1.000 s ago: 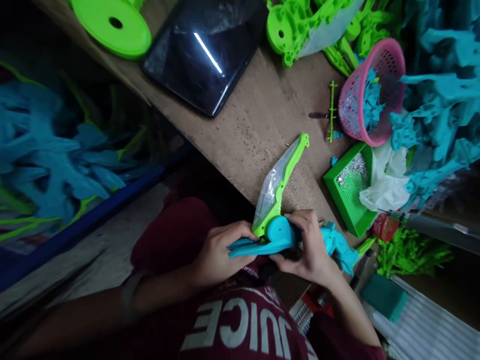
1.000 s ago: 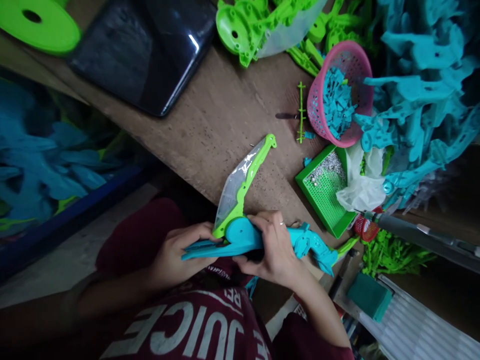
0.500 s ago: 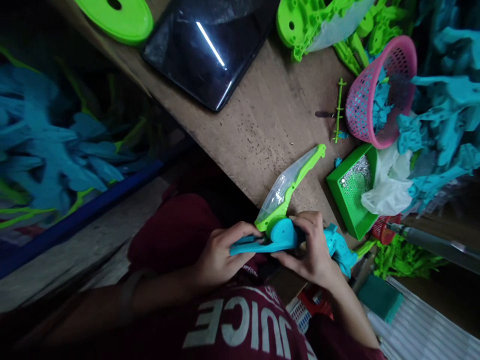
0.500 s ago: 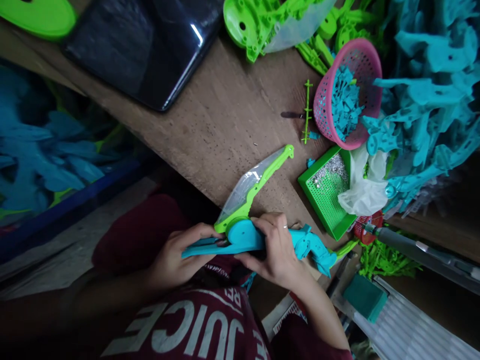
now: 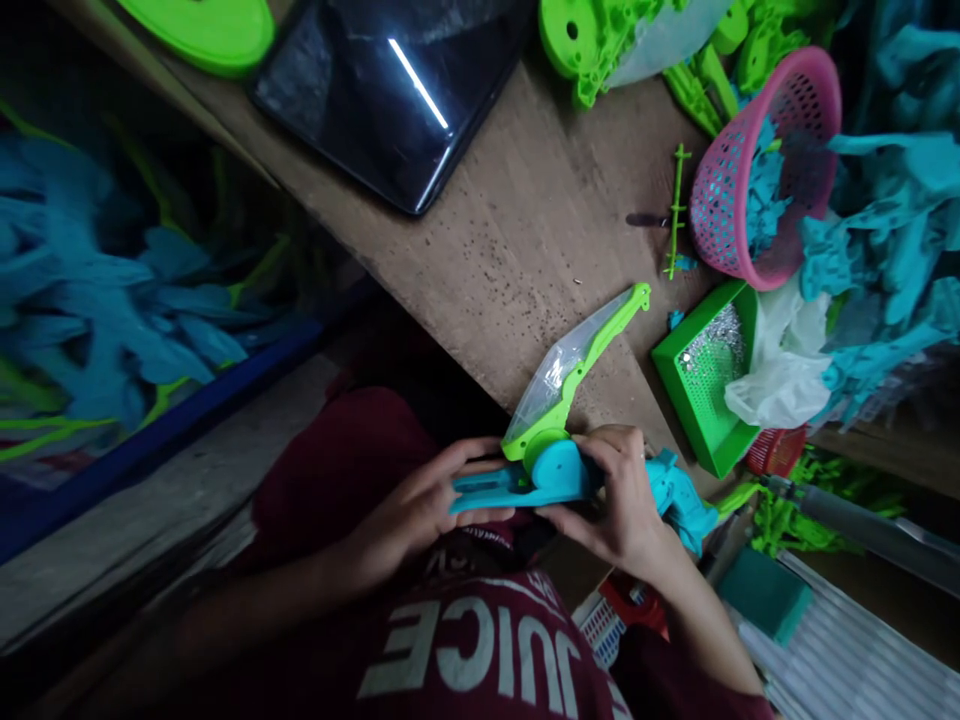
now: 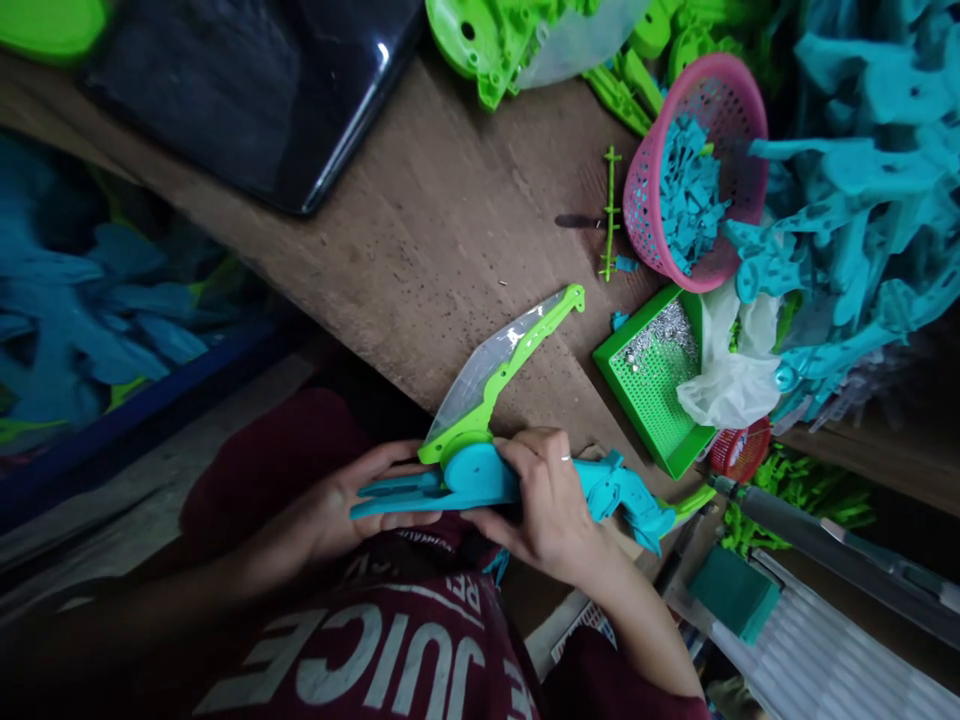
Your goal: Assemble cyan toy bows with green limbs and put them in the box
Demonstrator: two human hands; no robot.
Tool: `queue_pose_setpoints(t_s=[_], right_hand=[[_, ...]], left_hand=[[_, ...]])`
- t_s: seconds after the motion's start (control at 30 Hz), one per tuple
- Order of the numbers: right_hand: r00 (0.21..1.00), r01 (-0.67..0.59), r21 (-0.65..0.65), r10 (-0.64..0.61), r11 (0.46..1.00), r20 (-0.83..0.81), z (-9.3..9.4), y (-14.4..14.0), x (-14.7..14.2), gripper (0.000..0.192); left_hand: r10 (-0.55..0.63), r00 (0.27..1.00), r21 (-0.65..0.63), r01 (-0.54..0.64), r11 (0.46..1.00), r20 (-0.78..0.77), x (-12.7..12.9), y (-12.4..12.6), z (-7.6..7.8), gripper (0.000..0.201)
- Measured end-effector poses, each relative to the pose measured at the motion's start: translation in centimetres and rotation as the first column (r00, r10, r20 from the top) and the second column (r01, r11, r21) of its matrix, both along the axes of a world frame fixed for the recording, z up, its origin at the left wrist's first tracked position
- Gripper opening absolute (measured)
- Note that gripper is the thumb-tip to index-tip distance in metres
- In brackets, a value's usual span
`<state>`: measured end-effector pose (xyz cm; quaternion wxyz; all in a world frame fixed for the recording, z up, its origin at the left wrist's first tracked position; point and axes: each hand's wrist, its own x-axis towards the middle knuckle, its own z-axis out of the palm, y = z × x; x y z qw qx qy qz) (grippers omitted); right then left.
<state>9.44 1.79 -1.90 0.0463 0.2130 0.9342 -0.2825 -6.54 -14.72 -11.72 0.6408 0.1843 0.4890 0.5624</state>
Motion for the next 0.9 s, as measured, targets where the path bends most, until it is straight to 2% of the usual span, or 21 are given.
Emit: queue_pose_setpoints(t_s=[0.07,0.1,0.13,0.23,0.33,0.4,0.6,0.67,0.73,0.8,0.87,0.9], right_hand=[[1.0,-0.005,0.011,0.005,1.0,-0.002,0.0,-0.1,0.0,0.067],[1.0,-0.007,0.015,0.007,1.0,-0.002,0.0,-0.1,0.0,0.068],[1.0,-0.009,0.018,0.009,1.0,-0.001,0.0,-0.2,0.0,0.068],[1.0,-0.019,0.009,0.019,1.0,0.014,0.3,-0.2,0.0,0.071],[0.999,-0.034,-0.002,0.034,0.999,0.035,0.7,-0.2,0.0,0.072],[0.998,-0.051,-0.004,0.051,0.999,0.029,0.7,0.0,0.0,0.073],[0.993,-0.086,0.012,0.087,0.996,-0.082,-0.1,0.5,0.4,0.074],[0.992,-0.08,0.022,0.082,0.997,-0.096,-0.5,0.5,0.4,0.073],[0.992,-0.079,0.005,0.079,0.997,-0.097,-0.6,0.4,0.4,0.072],[0.994,-0.073,-0.039,0.07,0.997,-0.087,-0.6,0.5,0.2,0.07],[0.996,-0.068,-0.088,0.062,0.994,-0.071,-0.5,0.6,0.0,0.068],[0.996,-0.07,-0.106,0.063,0.992,-0.065,-0.5,0.7,-0.1,0.067]], left_hand=[[-0.079,0.974,0.016,0.077,0.997,0.214,-0.7,0.3,0.7,0.036],[-0.125,0.952,0.02,0.124,0.992,0.278,-1.1,0.6,1.1,0.033],[-0.156,0.951,0.016,0.158,0.987,0.265,-1.3,0.8,1.5,0.028],[-0.172,0.984,0.011,0.172,0.985,0.052,-1.5,1.2,2.2,0.016],[-0.07,0.977,0.066,0.085,0.994,-0.204,-1.0,1.1,2.2,0.014],[0.002,0.95,0.118,0.036,0.992,-0.311,-0.7,1.0,1.9,0.016],[0.042,0.896,0.151,0.028,0.988,-0.442,-0.1,0.7,1.4,0.023],[0.083,0.89,0.2,0.009,0.98,-0.448,-0.1,0.6,1.1,0.022],[0.101,0.896,0.307,0.041,0.951,-0.433,-0.7,0.6,0.4,0.015],[0.04,0.89,0.435,0.182,0.882,-0.454,-2.3,1.0,-0.5,0.013],[-0.072,0.809,0.485,0.418,0.768,-0.584,-4.5,1.9,-1.2,0.024],[-0.113,0.723,0.462,0.545,0.699,-0.681,-5.7,2.4,-1.5,0.031]])
